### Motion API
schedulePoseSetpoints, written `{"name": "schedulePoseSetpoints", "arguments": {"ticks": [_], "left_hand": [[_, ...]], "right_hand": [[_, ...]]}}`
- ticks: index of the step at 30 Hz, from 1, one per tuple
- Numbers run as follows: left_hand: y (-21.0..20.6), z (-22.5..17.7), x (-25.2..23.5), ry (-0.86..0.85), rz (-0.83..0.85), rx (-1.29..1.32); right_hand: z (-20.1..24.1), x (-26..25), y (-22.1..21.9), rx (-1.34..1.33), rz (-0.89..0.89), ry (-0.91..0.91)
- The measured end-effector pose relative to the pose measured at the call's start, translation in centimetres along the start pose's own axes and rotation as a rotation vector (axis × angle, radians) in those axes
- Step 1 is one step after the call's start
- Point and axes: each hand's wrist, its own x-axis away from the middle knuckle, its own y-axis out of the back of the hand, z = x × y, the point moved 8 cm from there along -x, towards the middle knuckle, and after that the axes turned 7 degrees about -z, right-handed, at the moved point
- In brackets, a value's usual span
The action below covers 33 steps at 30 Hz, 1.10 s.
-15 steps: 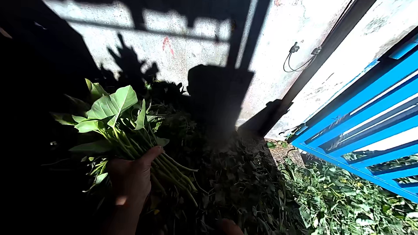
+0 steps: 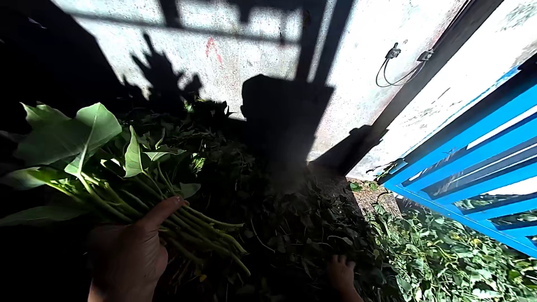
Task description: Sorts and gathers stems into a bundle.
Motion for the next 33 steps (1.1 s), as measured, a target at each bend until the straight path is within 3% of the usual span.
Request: {"name": "schedulePoseSetpoints", "arguments": {"ticks": [4,8,12,14,17,20,25,29,33], "left_hand": [[2.3,-0.4,-1.7,-0.024,-0.076,0.01],[3.6,-2.0,-2.6,-0.129,-0.174,-0.001],[3.9,-2.6,-2.7,-0.188,-0.192,0.011],[3.6,-2.5,-2.2,-0.173,-0.176,0.016],[3.1,-2.4,-2.0,-0.147,-0.142,0.028],[2.9,-2.4,-1.8,-0.105,-0.128,0.03],[2.4,-1.8,-1.3,0.024,-0.089,0.08],[1.1,-0.8,-0.3,0.09,-0.037,0.087],[-1.1,1.2,1.5,0.181,0.096,0.043]], "right_hand": [[2.0,-0.7,6.5,-0.009,0.057,-0.113],[11.8,-0.2,12.3,-0.152,-0.089,0.185],[21.1,-1.7,8.8,-0.567,0.073,0.36],[23.8,-2.3,6.7,-0.827,0.177,0.328],[25.9,-1.1,8.0,-1.212,0.239,0.271],[24.6,-0.3,11.8,-1.395,0.151,0.187],[15.8,4.5,17.5,-1.587,0.129,0.199],[8.7,8.3,18.0,-1.749,0.02,0.286],[6.8,12.6,19.0,-1.683,-0.188,0.439]]}}
